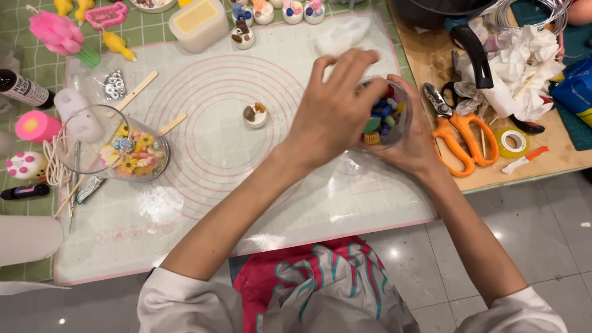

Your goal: Decorating small candles with tiny wax pieces using tweezers.

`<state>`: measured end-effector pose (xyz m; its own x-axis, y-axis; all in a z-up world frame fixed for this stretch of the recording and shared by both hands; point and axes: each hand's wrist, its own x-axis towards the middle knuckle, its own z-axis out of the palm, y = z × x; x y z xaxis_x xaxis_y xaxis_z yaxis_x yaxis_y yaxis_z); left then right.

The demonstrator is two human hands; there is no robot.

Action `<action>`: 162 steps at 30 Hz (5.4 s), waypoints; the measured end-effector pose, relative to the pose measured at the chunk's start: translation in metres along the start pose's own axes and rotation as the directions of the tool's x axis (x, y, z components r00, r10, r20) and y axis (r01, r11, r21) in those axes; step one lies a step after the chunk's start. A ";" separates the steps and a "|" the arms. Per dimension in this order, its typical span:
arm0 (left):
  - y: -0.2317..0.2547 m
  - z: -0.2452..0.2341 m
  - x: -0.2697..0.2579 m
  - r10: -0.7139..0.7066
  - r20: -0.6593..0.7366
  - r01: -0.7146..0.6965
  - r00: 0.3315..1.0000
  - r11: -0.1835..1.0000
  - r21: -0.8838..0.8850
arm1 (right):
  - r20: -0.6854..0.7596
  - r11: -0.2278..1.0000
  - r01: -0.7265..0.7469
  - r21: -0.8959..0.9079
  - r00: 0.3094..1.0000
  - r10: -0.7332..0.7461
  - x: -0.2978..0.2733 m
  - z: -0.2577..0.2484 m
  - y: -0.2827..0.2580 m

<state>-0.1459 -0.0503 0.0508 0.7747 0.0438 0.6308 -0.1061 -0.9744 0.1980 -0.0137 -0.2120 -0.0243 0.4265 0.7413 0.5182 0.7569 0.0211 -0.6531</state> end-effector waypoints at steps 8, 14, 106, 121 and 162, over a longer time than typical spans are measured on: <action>0.004 0.037 -0.002 0.025 0.071 -0.040 0.997 0.975 0.220 | -0.007 0.998 0.055 -0.011 0.998 -0.055 -0.002 0.006 0.007; -0.001 0.026 -0.008 -0.036 0.161 0.006 0.986 0.984 0.180 | -0.034 0.997 0.077 0.008 0.996 -0.077 -0.004 0.008 0.006; -0.096 -0.047 -0.145 -0.568 0.247 0.473 0.785 0.292 -0.832 | 0.190 0.940 0.335 0.060 0.921 -0.340 0.046 0.067 -0.123; -0.138 -0.053 -0.149 -0.752 0.147 0.558 0.642 0.327 -0.763 | 0.206 0.983 0.054 0.177 0.974 -0.090 0.050 0.123 -0.072; -0.166 -0.010 -0.150 -0.777 -0.017 0.503 0.630 0.424 -0.753 | 0.176 0.994 0.089 -0.059 0.981 -0.077 0.064 0.143 -0.065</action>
<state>-0.2503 0.1073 -0.0695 0.5600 0.7880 0.2558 -0.1244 -0.2253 0.9663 -0.1068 -0.0696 -0.0274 0.2731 0.8439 0.4617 0.8197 0.0471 -0.5708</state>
